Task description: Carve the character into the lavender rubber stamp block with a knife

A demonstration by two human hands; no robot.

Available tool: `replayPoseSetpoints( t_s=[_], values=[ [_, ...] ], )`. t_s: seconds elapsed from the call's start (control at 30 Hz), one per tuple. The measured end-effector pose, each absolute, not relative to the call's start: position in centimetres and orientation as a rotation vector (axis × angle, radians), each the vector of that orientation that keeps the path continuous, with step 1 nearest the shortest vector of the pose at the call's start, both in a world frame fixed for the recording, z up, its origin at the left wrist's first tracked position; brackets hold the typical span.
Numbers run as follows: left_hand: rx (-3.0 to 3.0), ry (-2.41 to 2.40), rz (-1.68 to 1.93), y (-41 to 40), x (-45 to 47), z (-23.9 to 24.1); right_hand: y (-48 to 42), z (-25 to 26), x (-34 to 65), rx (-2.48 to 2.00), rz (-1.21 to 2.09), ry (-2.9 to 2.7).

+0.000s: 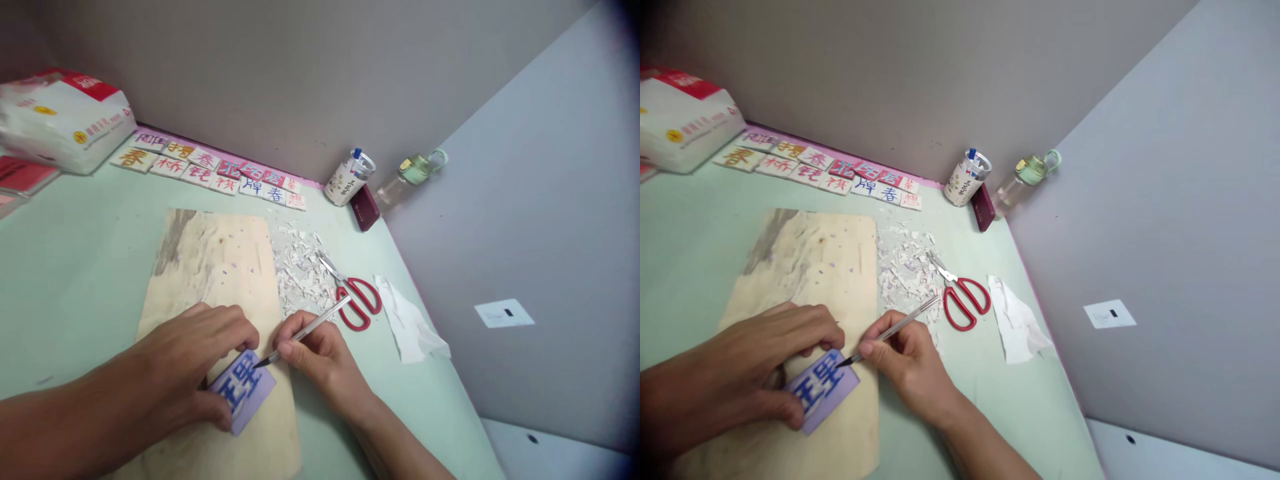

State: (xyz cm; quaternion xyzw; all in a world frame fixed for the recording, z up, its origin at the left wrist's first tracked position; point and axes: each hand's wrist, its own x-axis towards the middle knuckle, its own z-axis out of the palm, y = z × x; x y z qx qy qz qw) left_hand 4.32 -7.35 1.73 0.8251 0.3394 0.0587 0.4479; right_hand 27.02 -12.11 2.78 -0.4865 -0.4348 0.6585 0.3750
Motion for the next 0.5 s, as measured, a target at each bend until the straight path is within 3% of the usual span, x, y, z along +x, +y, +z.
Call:
replayPoseSetpoints(
  t_s=[0.5],
  values=[
    [2.067,0.777,0.273,-7.5,3.9,1.0,-11.7,2.2,27.6,-1.202,1.698,-1.128]
  ],
)
